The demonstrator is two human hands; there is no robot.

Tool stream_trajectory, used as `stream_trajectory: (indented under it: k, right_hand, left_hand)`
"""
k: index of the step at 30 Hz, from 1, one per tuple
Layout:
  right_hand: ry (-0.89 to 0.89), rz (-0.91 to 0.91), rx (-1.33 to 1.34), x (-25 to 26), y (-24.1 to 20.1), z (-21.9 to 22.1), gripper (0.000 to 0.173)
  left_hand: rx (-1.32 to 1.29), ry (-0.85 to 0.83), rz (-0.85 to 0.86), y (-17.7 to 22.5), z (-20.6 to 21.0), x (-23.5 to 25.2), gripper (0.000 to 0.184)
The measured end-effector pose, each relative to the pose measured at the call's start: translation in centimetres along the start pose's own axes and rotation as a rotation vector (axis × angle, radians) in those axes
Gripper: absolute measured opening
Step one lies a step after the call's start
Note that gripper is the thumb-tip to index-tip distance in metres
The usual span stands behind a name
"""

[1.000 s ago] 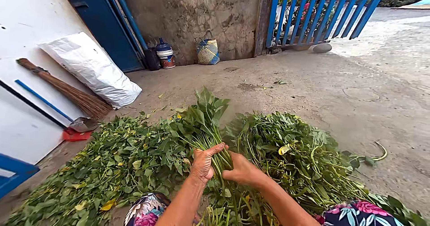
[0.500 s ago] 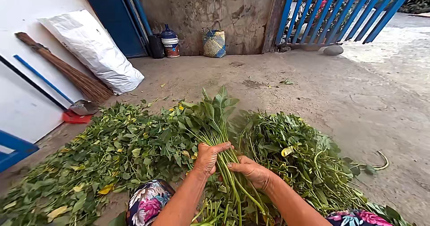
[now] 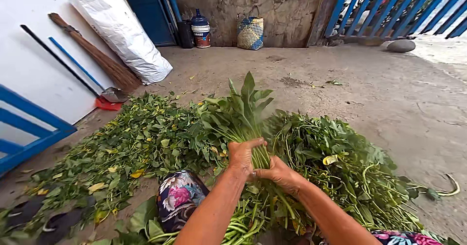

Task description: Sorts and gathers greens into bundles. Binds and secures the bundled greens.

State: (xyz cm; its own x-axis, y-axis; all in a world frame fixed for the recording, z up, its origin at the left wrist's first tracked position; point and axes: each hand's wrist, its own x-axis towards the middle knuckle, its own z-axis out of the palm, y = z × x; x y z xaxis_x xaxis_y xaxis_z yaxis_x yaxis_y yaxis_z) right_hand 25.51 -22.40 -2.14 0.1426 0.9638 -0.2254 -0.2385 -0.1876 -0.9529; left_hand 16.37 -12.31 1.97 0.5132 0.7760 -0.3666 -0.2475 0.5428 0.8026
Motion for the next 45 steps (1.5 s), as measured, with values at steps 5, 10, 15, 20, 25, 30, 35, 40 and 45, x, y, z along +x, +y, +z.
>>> stream_trajectory:
  k: [5, 10, 15, 20, 25, 30, 35, 40, 45]
  right_hand:
    - [-0.239, 0.094, -0.027, 0.6, -2.2, 0.3, 0.023]
    - [-0.491, 0.156, -0.159, 1.3, -5.6, 2.3, 0.024]
    - [-0.861, 0.093, -0.215, 1.5, -7.6, 8.3, 0.019]
    - [-1.13, 0.22, -0.392, 3.7, -3.4, 13.4, 0.022]
    - [-1.149, 0.51, -0.386, 7.2, 2.5, 12.8, 0.022]
    - [-1.143, 0.49, -0.571, 6.4, 0.3, 14.3, 0.024]
    - [-1.103, 0.376, -0.801, 5.5, -0.7, 14.9, 0.034]
    - [-0.761, -0.027, -0.969, 5.8, -2.5, 12.8, 0.055]
    - [-0.647, -0.358, -1.244, 4.2, -4.1, 16.4, 0.049]
  left_hand:
    - [-0.181, -0.03, 0.039, 1.7, -2.3, -1.1, 0.037]
    - [-0.183, -0.154, 0.182, 7.5, -10.2, -6.6, 0.033]
    - [-0.158, -0.289, 0.506, 11.0, -20.2, -14.8, 0.033]
    - [-0.016, 0.309, 0.565, 7.8, -29.4, -23.7, 0.029]
    - [0.817, 1.183, 0.709, 7.3, -29.8, -26.4, 0.064]
    - [1.461, 0.583, 1.207, 6.2, -22.0, -23.1, 0.022]
    - [1.963, 0.373, 0.942, 2.8, -25.9, -14.4, 0.049]
    - [2.038, 0.354, 0.803, 2.8, -26.1, -14.1, 0.052]
    - [2.005, 0.389, 0.814, 3.3, -25.8, -13.3, 0.043]
